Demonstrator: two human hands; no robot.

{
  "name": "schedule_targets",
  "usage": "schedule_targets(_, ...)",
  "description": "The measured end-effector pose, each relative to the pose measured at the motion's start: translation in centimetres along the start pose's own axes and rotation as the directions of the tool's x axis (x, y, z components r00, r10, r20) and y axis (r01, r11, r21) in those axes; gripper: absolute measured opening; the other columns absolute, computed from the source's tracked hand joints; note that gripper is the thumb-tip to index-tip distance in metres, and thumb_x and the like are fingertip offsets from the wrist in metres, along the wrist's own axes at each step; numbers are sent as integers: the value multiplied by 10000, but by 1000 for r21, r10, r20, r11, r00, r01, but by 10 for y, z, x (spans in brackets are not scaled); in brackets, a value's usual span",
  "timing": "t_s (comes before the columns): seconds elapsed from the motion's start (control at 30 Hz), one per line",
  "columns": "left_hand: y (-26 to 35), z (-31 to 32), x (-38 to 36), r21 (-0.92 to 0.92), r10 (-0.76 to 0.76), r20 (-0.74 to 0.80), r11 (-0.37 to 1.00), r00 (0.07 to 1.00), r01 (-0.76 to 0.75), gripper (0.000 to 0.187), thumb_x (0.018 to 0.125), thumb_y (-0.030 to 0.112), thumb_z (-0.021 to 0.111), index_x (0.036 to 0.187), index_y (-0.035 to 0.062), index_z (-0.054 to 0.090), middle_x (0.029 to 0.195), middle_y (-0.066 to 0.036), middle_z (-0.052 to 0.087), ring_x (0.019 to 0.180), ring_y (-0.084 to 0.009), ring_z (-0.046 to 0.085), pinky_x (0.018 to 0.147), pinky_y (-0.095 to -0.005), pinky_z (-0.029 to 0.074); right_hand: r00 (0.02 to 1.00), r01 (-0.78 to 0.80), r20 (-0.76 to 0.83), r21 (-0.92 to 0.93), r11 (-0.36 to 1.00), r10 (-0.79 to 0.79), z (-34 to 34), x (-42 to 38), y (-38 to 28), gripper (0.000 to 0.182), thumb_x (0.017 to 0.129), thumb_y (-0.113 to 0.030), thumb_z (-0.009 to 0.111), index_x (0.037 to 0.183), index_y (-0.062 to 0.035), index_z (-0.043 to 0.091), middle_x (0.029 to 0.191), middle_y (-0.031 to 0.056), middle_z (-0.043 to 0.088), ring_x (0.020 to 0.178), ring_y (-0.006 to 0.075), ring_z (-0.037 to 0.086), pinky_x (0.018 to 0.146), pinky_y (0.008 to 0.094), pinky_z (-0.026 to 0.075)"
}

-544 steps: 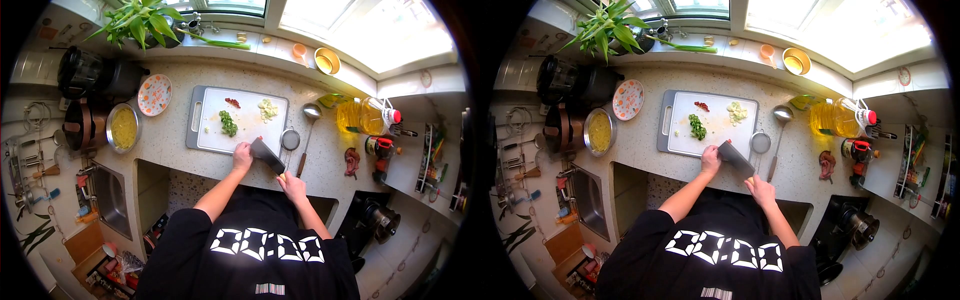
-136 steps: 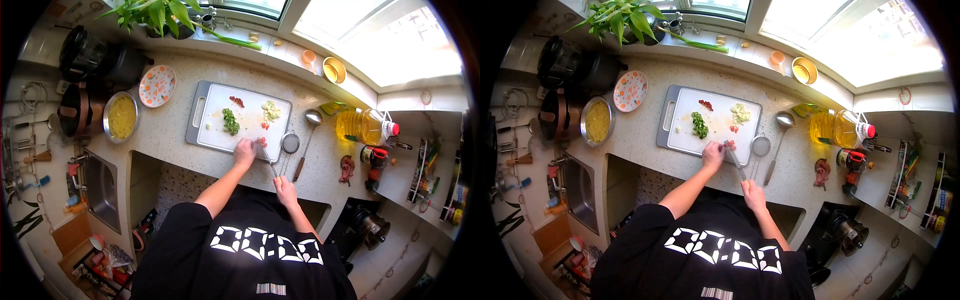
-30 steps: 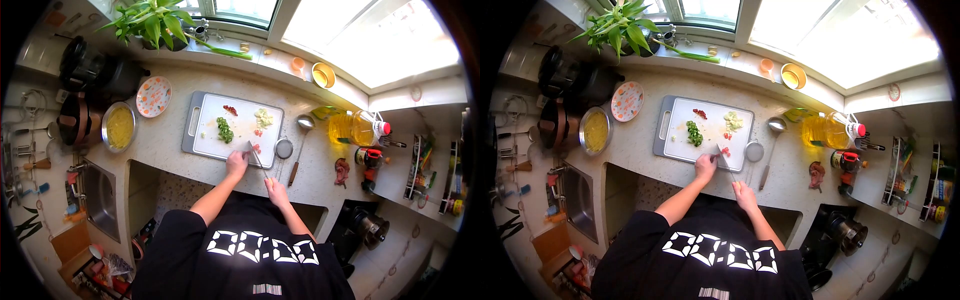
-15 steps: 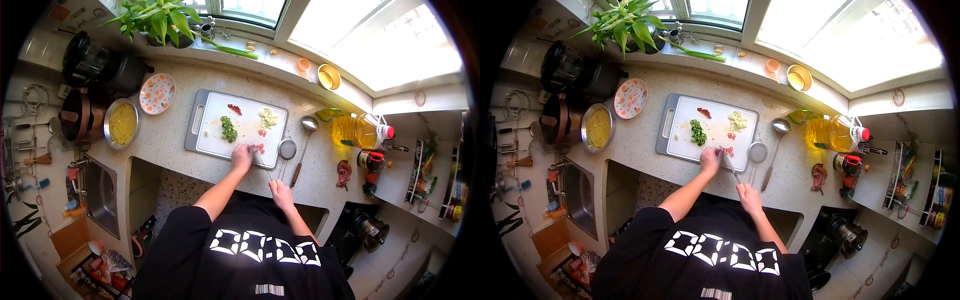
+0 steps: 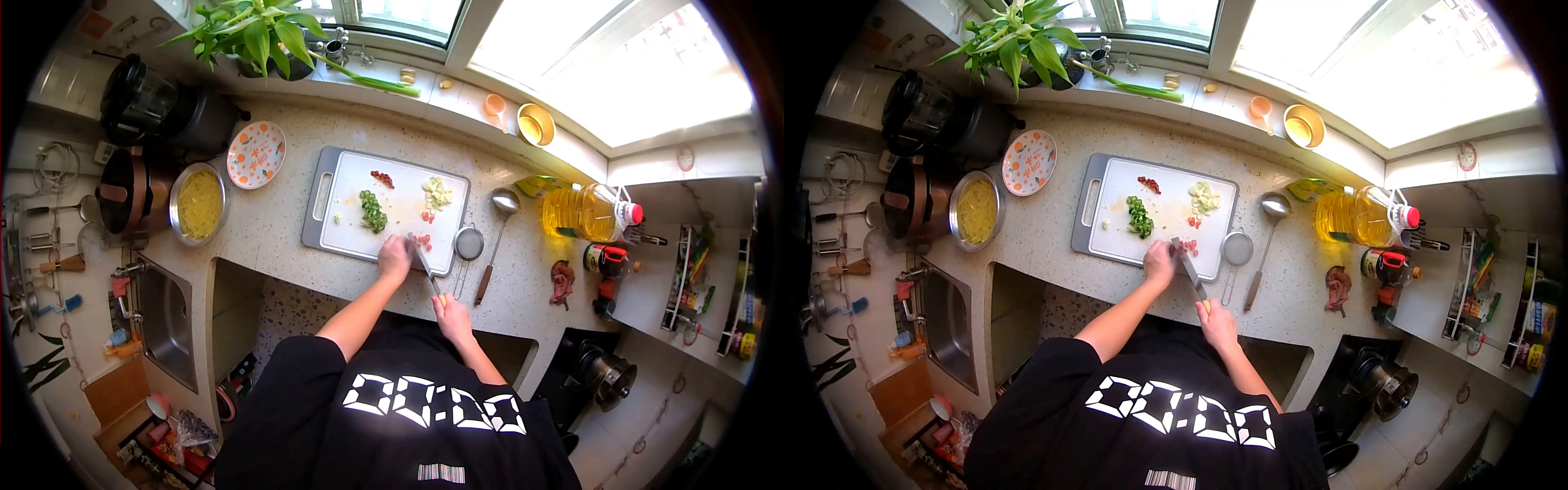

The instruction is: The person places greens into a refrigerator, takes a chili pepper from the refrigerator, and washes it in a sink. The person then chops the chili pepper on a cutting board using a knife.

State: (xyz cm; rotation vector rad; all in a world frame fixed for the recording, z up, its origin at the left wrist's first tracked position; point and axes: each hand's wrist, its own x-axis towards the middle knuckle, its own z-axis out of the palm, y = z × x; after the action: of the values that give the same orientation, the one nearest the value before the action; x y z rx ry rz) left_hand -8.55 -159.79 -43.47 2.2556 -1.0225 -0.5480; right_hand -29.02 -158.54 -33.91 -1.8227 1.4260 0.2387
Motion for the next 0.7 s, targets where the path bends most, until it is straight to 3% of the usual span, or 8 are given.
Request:
schedule_targets(0.07, -3, 4, -2, 19, 27, -2, 999, 1000, -27, 348, 927, 341, 677, 735, 53, 650, 828, -160, 634, 805, -388, 644, 713, -488, 520, 1000, -4, -3, 11, 1000, 4, 0, 1, 0, 471, 1013, -503, 516, 979, -35, 542, 836, 320, 657, 846, 523, 636, 711, 579, 495)
schedule_targets(0.17, -4, 4, -7, 27, 1, 23, 1000, 1000, -2, 177, 855, 239, 730, 796, 75, 698, 851, -141, 650, 811, -370, 652, 722, -467, 528, 1000, 4, -6, 43, 999, -4, 4, 3, 2, 466, 1019, -495, 509, 982, -32, 539, 834, 328, 648, 849, 530, 628, 710, 579, 488)
schedule_targets(0.37, -6, 1, -14, -26, 17, -23, 1000, 1000, -17, 141, 843, 181, 689, 780, 55, 698, 828, -148, 642, 794, -377, 650, 726, -478, 538, 999, 35, -7, 110, 993, -34, 10, 19, 14, 487, 1021, -510, 492, 1003, -31, 574, 861, 326, 651, 866, 537, 621, 722, 586, 486)
schedule_targets(0.5, -6, 1, -15, -46, -1, -37, 999, 999, -1, 149, 853, 198, 683, 818, 62, 736, 836, -154, 667, 799, -372, 657, 732, -471, 541, 999, 45, -11, 97, 994, -44, 9, 24, 9, 489, 1024, -507, 488, 1003, -28, 586, 872, 320, 654, 878, 538, 618, 730, 582, 486)
schedule_targets(0.7, -1, -4, -11, -47, -94, -30, 995, 995, 92, 157, 822, 227, 751, 841, 71, 766, 798, -138, 698, 743, -344, 680, 708, -446, 549, 992, 126, -39, 261, 957, -120, -2, 18, 12, 441, 1024, -444, 525, 965, -8, 558, 863, 316, 636, 872, 530, 608, 718, 555, 475)
